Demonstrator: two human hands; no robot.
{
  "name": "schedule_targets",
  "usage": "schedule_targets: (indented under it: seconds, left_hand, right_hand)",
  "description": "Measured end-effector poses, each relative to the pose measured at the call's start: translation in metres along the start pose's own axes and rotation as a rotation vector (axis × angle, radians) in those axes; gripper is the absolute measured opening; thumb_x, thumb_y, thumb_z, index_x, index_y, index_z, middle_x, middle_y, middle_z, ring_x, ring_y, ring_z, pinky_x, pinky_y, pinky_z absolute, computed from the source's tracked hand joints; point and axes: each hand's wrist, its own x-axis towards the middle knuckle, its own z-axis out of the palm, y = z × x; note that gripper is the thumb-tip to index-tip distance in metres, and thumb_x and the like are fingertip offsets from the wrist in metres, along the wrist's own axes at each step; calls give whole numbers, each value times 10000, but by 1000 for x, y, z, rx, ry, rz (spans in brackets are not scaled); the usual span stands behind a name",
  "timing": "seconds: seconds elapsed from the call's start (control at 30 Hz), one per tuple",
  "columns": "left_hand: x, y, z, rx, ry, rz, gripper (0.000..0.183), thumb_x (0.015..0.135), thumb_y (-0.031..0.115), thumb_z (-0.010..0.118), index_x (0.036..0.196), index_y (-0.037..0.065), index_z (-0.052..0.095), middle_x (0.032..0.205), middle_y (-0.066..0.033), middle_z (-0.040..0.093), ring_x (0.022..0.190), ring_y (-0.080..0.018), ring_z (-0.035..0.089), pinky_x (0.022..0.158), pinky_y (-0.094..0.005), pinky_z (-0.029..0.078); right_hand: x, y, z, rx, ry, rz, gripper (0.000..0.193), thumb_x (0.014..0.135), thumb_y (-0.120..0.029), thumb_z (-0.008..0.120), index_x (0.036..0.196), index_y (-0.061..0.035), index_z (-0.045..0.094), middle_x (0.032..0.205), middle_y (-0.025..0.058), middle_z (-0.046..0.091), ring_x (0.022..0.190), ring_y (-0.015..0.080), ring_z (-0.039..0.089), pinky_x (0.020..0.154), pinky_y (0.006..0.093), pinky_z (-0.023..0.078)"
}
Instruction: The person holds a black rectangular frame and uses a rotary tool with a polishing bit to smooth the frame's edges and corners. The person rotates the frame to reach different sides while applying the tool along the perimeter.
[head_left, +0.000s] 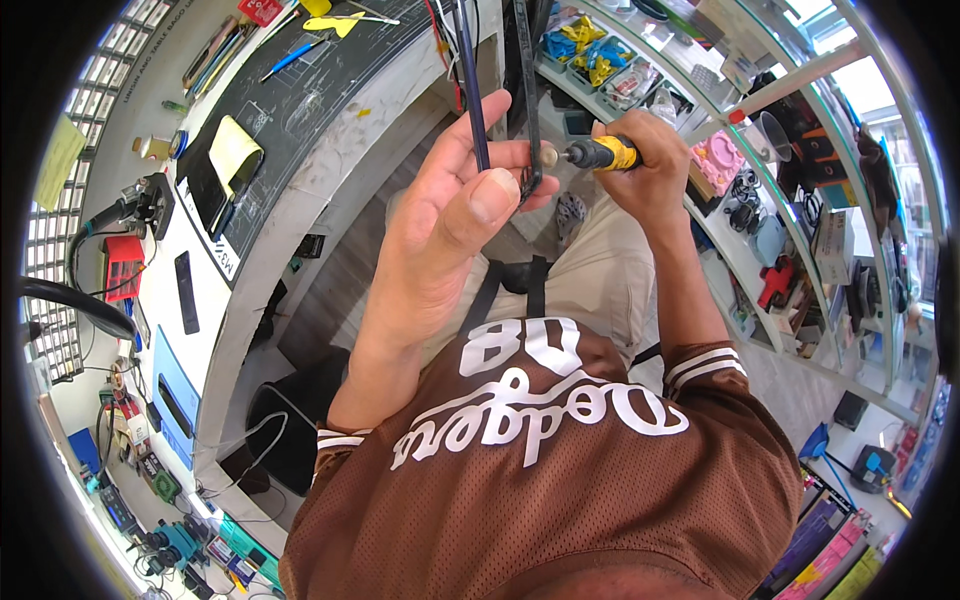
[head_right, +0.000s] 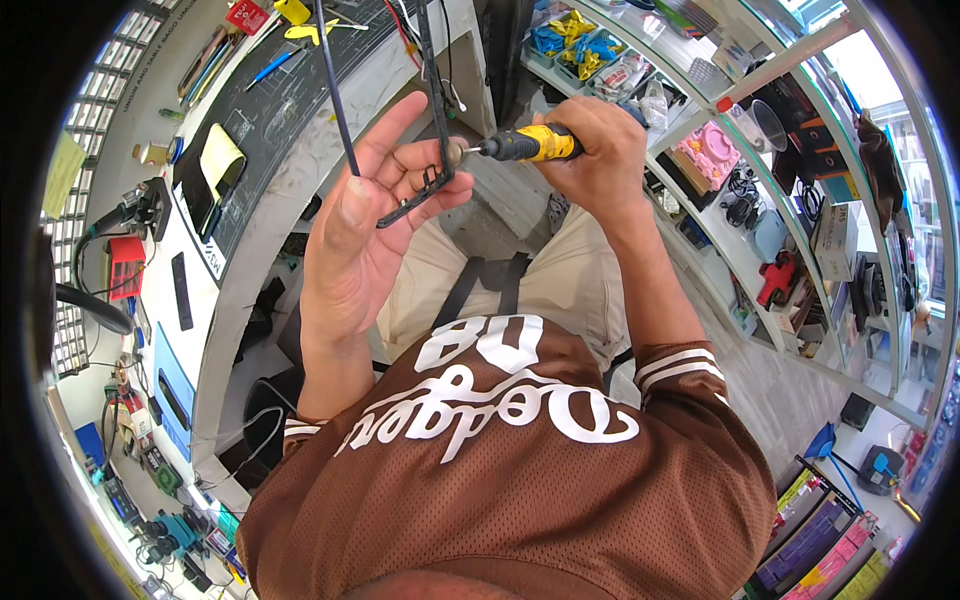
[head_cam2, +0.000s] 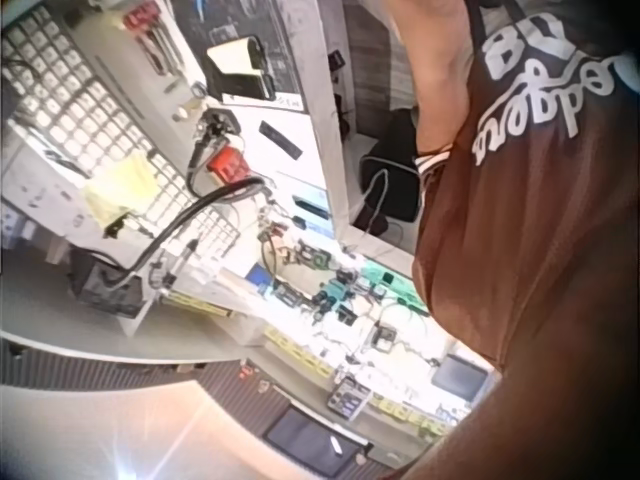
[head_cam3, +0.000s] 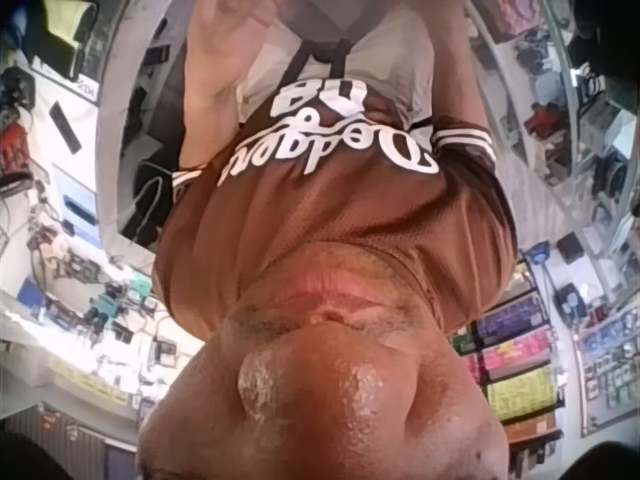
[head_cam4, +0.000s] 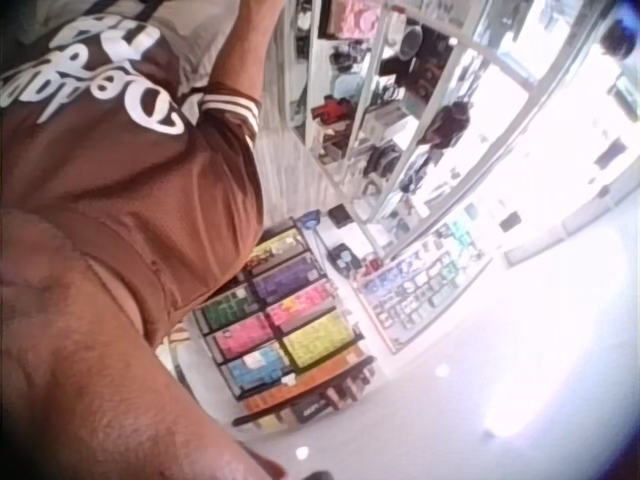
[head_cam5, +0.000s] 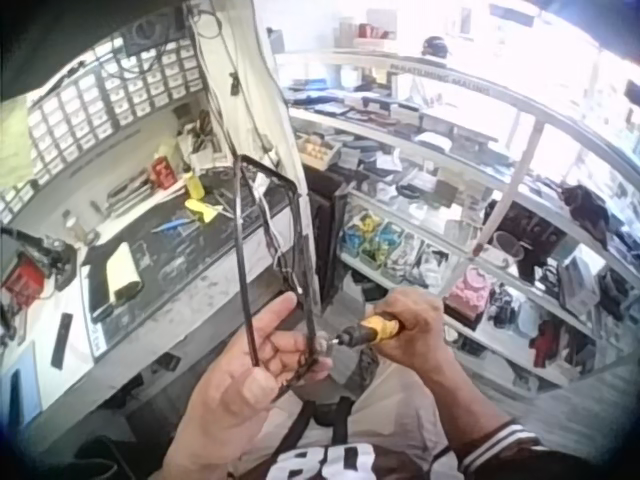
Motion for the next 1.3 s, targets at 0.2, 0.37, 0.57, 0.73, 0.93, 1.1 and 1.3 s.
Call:
schedule_targets:
  seconds: [0.2,0.37,0.57,0.73,0.93,1.1,1.3]
  left_hand:
    - [-2,1,0,6,1,-3,972,969,619,576,1553,-98,277,1328,-229,600,1184,-282,641,1047,-419,488]
    - [-3,1,1,4,2,2,967,971,618,576,1551,-98,281,1319,-220,605,1184,-278,640,1048,-419,485]
    - [-3,1,1,-9,-11,8,963,971,620,575,1550,-94,288,1307,-206,613,1179,-270,639,1050,-415,480]
    - [-3,0,-1,-12,-7,1,956,969,621,575,1550,-86,296,1300,-194,617,1173,-264,637,1055,-413,473]
    - [-4,3,2,-8,10,-10,954,962,625,581,1546,-79,309,1285,-178,621,1176,-257,631,1063,-415,465]
    - [-5,4,2,7,19,4,954,961,624,584,1543,-81,314,1269,-176,626,1167,-254,635,1066,-414,464]
    - [-4,3,2,13,-6,12,957,954,625,591,1534,-87,323,1266,-183,627,1162,-253,637,1072,-414,463]
  right_hand:
    - [2,-2,-1,-31,-7,5,204,728,-98,828,740,-89,624,676,63,615,605,274,609,584,361,472]
    - [2,-3,-1,-36,-7,-3,191,725,-97,827,743,-93,637,679,64,619,607,274,613,576,361,471]
    - [4,-4,-4,-49,2,-7,184,732,-90,821,745,-91,638,680,67,619,602,277,611,570,360,472]
    - [4,-5,-6,-46,-13,-4,180,733,-94,819,748,-89,639,676,69,618,600,286,610,576,364,471]
    - [4,-6,-5,-69,-12,16,169,728,-99,821,762,-90,656,683,69,624,620,289,621,594,371,475]
    - [5,-6,-5,-81,-21,4,169,732,-108,824,768,-96,659,686,70,628,631,287,627,603,373,478]
    - [4,-5,-3,-85,1,-6,168,742,-113,820,765,-97,655,684,71,624,622,288,621,599,374,474]
